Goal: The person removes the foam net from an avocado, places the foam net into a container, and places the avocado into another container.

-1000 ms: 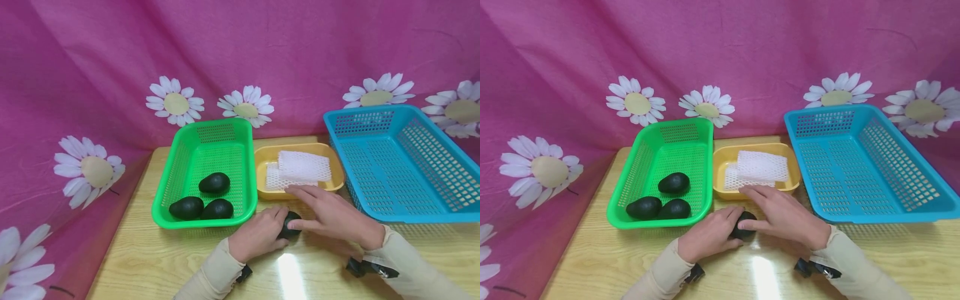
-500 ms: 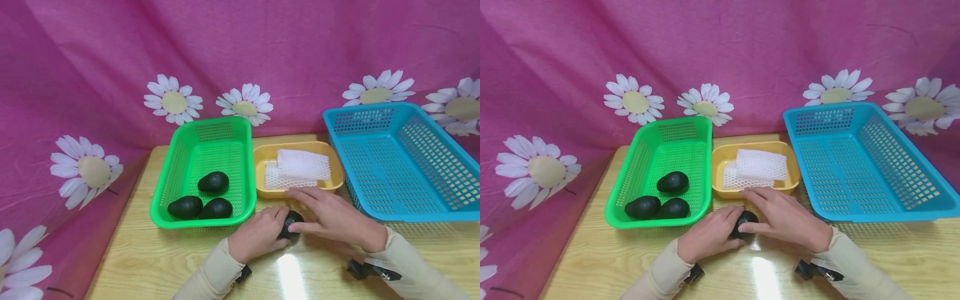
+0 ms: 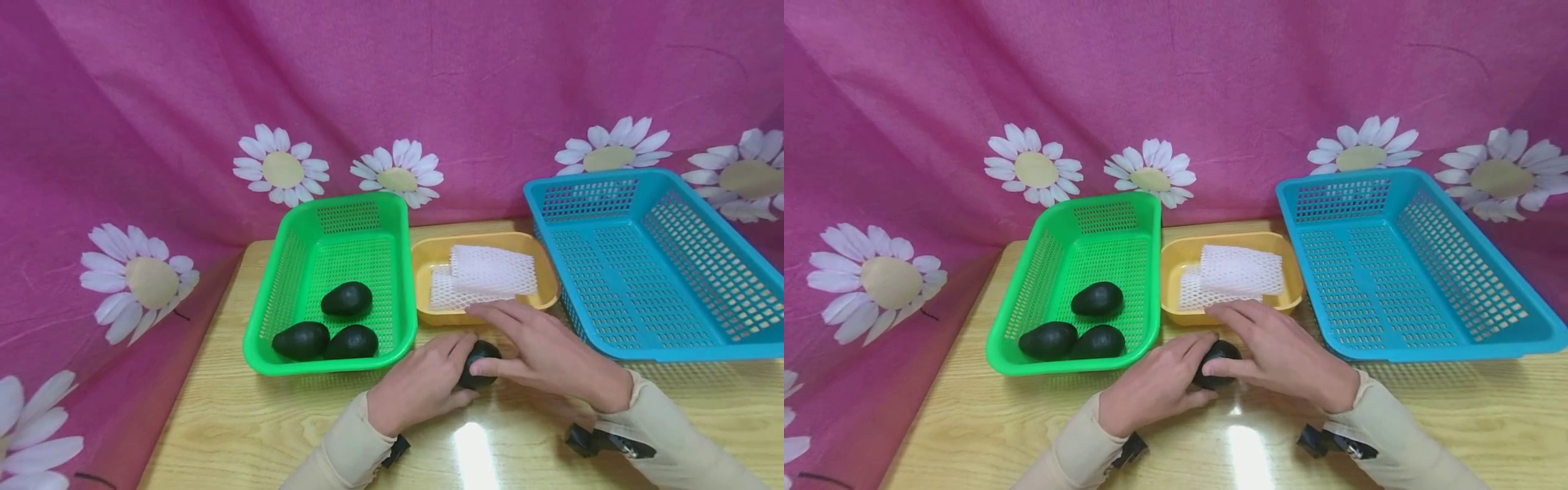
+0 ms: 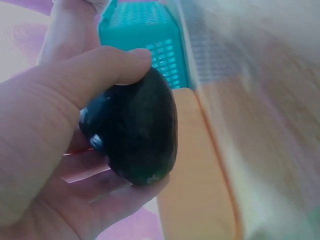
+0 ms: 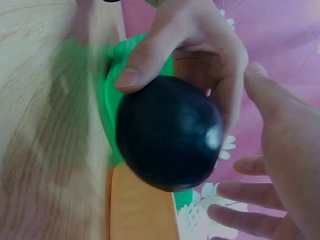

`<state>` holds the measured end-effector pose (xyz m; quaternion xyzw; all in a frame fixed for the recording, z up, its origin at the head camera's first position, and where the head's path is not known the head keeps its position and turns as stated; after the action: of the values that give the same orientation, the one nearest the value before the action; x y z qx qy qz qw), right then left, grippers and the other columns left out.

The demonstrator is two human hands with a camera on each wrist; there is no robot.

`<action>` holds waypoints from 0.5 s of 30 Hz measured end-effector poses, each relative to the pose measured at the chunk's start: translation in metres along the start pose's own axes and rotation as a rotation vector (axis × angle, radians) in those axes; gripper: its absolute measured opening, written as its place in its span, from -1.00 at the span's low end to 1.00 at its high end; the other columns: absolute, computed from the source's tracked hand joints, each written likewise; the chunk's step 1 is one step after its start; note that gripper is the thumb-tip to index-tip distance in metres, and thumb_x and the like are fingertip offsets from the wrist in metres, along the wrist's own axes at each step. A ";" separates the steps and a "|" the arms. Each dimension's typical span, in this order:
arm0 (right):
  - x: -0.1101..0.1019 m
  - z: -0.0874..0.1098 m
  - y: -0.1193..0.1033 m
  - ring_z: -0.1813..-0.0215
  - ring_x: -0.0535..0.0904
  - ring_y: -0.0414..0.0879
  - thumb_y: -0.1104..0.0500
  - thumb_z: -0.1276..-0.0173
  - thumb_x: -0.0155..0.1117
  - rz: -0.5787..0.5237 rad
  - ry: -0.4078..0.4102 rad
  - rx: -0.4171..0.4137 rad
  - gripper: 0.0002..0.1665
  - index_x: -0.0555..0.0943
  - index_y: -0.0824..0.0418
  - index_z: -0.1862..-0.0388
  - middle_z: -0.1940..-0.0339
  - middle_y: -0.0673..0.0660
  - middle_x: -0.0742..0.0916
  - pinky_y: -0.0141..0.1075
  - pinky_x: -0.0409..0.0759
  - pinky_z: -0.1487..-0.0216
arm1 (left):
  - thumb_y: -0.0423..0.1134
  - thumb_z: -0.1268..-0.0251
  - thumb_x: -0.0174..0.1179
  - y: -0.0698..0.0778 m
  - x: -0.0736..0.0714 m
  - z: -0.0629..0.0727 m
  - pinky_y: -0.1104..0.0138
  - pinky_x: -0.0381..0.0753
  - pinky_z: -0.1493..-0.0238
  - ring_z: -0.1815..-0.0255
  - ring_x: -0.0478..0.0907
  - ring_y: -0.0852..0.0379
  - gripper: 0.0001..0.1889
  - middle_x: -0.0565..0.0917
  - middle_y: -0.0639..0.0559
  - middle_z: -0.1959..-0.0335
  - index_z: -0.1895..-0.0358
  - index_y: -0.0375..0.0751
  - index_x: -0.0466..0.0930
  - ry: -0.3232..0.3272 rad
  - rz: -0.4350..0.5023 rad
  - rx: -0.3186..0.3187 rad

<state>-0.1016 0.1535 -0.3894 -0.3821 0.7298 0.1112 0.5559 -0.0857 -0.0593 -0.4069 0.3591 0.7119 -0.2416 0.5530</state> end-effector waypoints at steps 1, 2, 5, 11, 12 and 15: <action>-0.001 0.000 0.000 -0.30 0.65 -0.01 -0.34 -0.21 0.47 -0.004 0.015 -0.007 -0.11 0.53 0.07 -0.41 -0.31 0.06 0.69 -0.03 0.71 -0.21 | 0.07 -0.19 0.47 0.000 -0.002 0.000 0.39 0.72 -0.14 -0.04 0.69 0.20 -0.28 0.69 0.04 -0.07 -0.31 -0.24 0.46 0.014 -0.001 0.005; -0.002 0.000 -0.001 -0.30 0.64 -0.01 -0.34 -0.20 0.48 -0.009 0.026 -0.010 -0.11 0.53 0.07 -0.41 -0.31 0.05 0.69 -0.03 0.71 -0.21 | 0.07 -0.19 0.48 0.001 -0.004 0.000 0.39 0.71 -0.15 -0.06 0.70 0.20 -0.28 0.69 0.03 -0.10 -0.32 -0.25 0.46 0.030 0.001 0.011; -0.004 0.000 -0.001 -0.29 0.64 -0.01 -0.32 -0.21 0.48 -0.022 0.052 -0.022 -0.12 0.52 0.06 -0.42 -0.29 0.05 0.69 -0.02 0.70 -0.21 | 0.05 -0.17 0.50 0.002 -0.011 0.001 0.38 0.70 -0.20 -0.12 0.70 0.18 -0.25 0.68 0.01 -0.16 -0.33 -0.26 0.45 0.076 0.003 0.027; -0.008 -0.001 -0.003 -0.28 0.65 0.00 -0.27 -0.24 0.49 -0.030 0.082 -0.021 -0.15 0.51 0.04 -0.43 -0.28 0.06 0.70 0.01 0.70 -0.21 | 0.04 -0.20 0.48 0.001 -0.025 0.003 0.39 0.70 -0.21 -0.16 0.69 0.16 -0.28 0.68 0.00 -0.18 -0.33 -0.23 0.45 0.143 -0.016 0.036; -0.008 -0.001 -0.003 -0.29 0.65 0.00 -0.25 -0.22 0.51 -0.031 0.083 -0.019 -0.14 0.51 0.04 -0.42 -0.28 0.05 0.70 0.00 0.71 -0.22 | 0.04 -0.19 0.48 0.000 -0.027 0.004 0.40 0.70 -0.21 -0.16 0.68 0.16 -0.29 0.68 0.00 -0.18 -0.33 -0.23 0.45 0.150 -0.019 0.033; -0.009 -0.003 -0.004 -0.30 0.65 -0.01 -0.21 -0.17 0.56 -0.038 0.077 -0.013 -0.13 0.52 0.05 -0.41 -0.28 0.05 0.70 -0.01 0.71 -0.24 | 0.00 -0.17 0.50 -0.003 -0.033 0.005 0.39 0.71 -0.18 -0.14 0.69 0.14 -0.30 0.69 -0.01 -0.15 -0.31 -0.23 0.46 0.181 -0.020 0.027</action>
<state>-0.1000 0.1530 -0.3797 -0.4036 0.7424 0.0906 0.5269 -0.0805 -0.0730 -0.3771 0.3797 0.7593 -0.2231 0.4791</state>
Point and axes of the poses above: each hand's wrist, its own z-axis away from the middle knuckle, its own x-axis out of the palm, y = z × x, the point moved 1 cm from there along -z, towards the middle knuckle
